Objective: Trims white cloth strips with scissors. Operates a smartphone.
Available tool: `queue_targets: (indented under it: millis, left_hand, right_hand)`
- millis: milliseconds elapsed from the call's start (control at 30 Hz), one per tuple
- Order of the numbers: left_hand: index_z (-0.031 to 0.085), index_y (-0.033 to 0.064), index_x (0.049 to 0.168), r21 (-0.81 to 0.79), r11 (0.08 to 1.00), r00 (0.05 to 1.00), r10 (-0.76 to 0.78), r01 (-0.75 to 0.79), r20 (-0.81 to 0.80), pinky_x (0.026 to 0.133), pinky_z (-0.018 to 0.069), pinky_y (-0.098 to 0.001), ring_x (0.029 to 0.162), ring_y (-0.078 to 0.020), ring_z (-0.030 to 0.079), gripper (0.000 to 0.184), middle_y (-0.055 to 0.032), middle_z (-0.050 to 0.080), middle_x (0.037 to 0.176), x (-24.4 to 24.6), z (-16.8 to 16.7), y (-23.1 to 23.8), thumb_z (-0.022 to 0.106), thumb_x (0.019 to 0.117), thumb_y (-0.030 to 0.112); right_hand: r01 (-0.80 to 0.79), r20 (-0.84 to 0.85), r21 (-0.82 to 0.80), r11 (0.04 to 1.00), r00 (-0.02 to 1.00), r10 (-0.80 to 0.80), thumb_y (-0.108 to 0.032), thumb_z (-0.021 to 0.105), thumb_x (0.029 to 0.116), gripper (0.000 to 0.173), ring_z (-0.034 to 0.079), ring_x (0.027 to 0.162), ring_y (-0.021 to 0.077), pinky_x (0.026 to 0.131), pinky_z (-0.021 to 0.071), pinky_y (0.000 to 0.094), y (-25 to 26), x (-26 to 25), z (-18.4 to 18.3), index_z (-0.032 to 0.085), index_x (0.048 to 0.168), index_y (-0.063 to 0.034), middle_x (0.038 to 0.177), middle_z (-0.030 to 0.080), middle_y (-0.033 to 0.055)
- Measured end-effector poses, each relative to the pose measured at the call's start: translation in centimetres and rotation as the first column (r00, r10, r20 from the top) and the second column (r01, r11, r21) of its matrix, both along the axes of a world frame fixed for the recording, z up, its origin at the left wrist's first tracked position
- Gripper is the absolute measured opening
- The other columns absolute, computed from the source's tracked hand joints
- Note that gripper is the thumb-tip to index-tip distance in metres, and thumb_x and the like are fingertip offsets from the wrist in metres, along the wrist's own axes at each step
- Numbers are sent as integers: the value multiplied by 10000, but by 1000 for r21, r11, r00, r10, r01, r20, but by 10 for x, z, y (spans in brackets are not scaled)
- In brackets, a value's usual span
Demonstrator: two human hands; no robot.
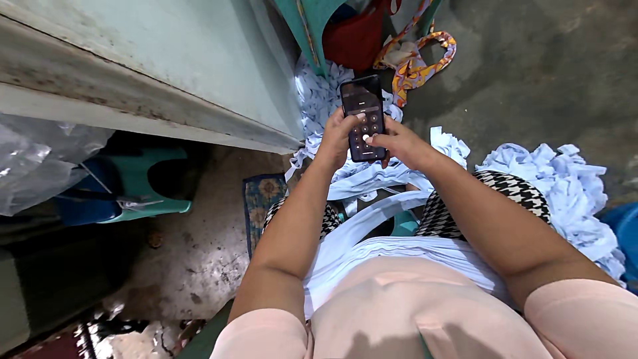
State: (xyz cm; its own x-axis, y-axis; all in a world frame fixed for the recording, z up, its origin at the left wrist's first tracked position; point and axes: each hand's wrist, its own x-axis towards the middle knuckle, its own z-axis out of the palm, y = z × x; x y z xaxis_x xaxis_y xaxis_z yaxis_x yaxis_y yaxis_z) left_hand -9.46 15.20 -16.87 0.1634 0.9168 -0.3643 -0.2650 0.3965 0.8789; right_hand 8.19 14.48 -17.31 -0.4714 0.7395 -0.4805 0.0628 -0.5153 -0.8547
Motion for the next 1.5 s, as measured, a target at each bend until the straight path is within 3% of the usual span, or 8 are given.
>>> queue_targets:
  millis: [300,567,700,733,867,1067,1267,1500]
  left_hand:
    - [496,63,1319,-38,999,1000,30,-30,5,870,584,-418,987,-203,692,422,-108,684,1107,-1,4,0,293,1109,368]
    - [488,71,1420,-7,999,999,-33,33,31,927,574,-432,1079,-217,680,644,-118,674,1220,-3,4,0,141,1100,509]
    - [471,69,1443,-19,999,999,-35,35,-9,940,568,-427,1095,-208,677,695,-112,677,1232,-2,7,-1,99,1089,536]
    - [465,65,1449,-17,999,999,-42,42,-11,949,563,-424,1103,-204,673,699,-112,673,1240,-1,7,-1,92,1089,534]
    - [446,47,1455,15,992,991,-125,126,-48,965,554,-406,1111,-184,660,704,-112,658,1251,3,6,-5,77,1087,520]
    - [435,21,1442,44,969,967,-238,243,-94,954,563,-404,1098,-186,664,668,-125,652,1247,12,-5,-12,138,1088,504]
    - [366,27,1507,87,957,957,-268,278,-107,995,543,-417,1161,-197,637,675,-144,612,1322,14,-9,-13,146,1085,505]
    - [436,46,1450,39,975,975,-220,221,-33,996,535,-406,1148,-176,639,767,-106,638,1281,10,-2,-10,26,1060,563]
  right_hand:
    - [10,28,4,1000,1000,-10,-64,561,980,522,707,782,244,536,569,359,1,0,3,401,1473,-123,1127,688,145]
    - [-11,44,5,1000,999,11,20,560,936,615,716,795,270,547,583,385,2,0,0,368,1502,-124,1135,689,160]
    - [15,61,78,997,998,-20,-36,600,964,544,690,1047,203,891,591,400,2,1,1,428,1480,-62,1252,654,144]
    - [38,43,110,993,998,-43,-56,598,970,501,682,1064,189,924,581,389,2,1,0,445,1447,-44,1251,647,140]
    - [197,2,174,965,980,-201,-170,588,986,443,683,978,171,824,594,365,6,2,-1,473,1394,-42,1175,652,115]
    - [327,33,159,931,941,-336,-272,571,1018,482,676,1033,174,866,584,377,11,4,-7,454,1435,-62,1207,656,113]
    - [352,81,182,918,925,-371,-277,589,1017,481,671,1086,193,925,573,406,14,4,-13,473,1430,-58,1233,656,130]
    - [283,2,112,952,958,-285,-355,413,1091,479,664,1105,183,931,572,399,10,5,-4,415,1491,-93,1268,641,113]
